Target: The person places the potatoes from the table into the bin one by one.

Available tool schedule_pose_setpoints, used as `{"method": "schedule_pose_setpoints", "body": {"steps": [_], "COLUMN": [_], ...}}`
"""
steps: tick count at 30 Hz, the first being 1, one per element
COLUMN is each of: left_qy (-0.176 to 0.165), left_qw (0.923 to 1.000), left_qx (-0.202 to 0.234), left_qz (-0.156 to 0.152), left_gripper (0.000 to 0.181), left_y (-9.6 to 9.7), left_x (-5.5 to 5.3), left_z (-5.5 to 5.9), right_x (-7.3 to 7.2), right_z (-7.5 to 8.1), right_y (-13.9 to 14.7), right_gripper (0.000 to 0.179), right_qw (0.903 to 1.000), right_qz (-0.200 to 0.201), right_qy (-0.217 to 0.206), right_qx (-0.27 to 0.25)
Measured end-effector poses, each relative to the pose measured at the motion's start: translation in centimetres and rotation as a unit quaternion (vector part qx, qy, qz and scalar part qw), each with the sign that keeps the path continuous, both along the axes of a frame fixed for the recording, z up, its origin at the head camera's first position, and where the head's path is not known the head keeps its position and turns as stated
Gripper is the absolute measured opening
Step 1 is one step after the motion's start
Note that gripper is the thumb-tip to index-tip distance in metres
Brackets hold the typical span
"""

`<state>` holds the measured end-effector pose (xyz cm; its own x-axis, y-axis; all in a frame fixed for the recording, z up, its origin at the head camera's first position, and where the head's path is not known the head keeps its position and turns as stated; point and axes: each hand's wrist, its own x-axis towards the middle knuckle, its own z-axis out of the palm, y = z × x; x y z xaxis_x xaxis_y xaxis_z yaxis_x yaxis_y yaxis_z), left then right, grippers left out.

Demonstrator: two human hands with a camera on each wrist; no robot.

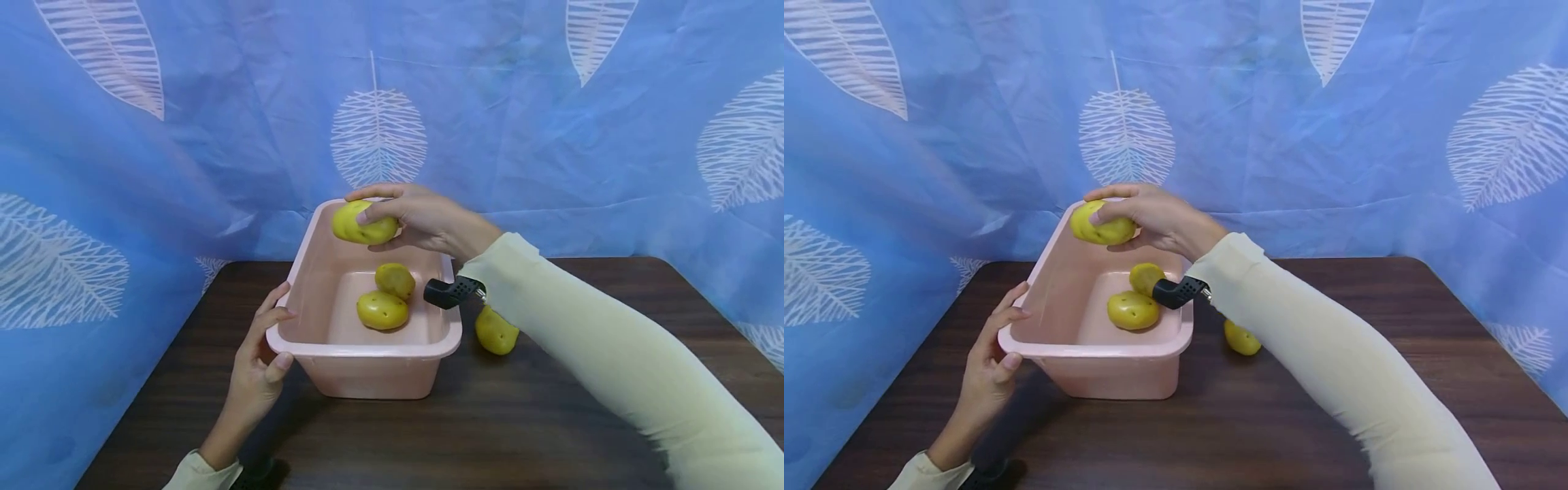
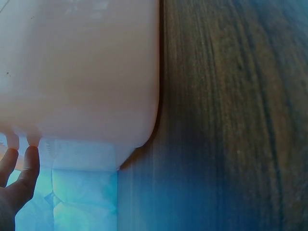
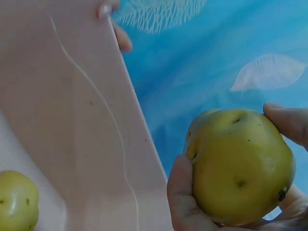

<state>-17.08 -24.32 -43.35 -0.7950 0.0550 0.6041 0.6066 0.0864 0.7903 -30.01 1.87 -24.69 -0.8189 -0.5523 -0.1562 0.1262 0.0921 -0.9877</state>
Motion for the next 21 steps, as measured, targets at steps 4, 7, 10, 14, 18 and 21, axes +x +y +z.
{"method": "schedule_pose_setpoints", "body": {"steps": [4, 7, 10, 14, 18, 21], "left_qy": [0.005, 0.002, -0.005, -0.008, -0.007, -0.008], "left_qw": [1.0000, 1.0000, 0.9998, 0.9998, 0.9997, 0.9996], "left_qx": [-0.001, -0.004, -0.009, -0.012, -0.015, -0.022], "left_qz": [-0.004, 0.005, 0.014, 0.017, 0.015, 0.015], "left_gripper": [0.047, 0.048, 0.049, 0.050, 0.051, 0.051], "left_y": [0.2, 0.3, 0.2, 0.0, -0.1, -0.2], "left_x": [0.0, 0.0, 0.1, 0.1, 0.1, 0.1], "left_z": [-0.1, 0.0, 0.1, 0.2, 0.2, 0.2], "right_x": [-1.6, -2.7, -3.7, -4.8, -5.5, -6.0], "right_z": [-0.8, -1.3, -1.9, -2.6, -3.4, -3.9], "right_y": [-1.1, -1.8, -2.4, -3.0, -3.4, -3.5], "right_gripper": [0.050, 0.050, 0.051, 0.053, 0.054, 0.054], "right_qw": [0.9999, 0.9998, 0.9994, 0.9986, 0.9976, 0.9959], "right_qz": [-0.012, -0.017, -0.023, -0.023, -0.018, -0.018], "right_qy": [-0.001, 0.004, 0.012, 0.020, 0.014, 0.020], "right_qx": [0.006, 0.013, 0.021, 0.042, 0.065, 0.086]}}
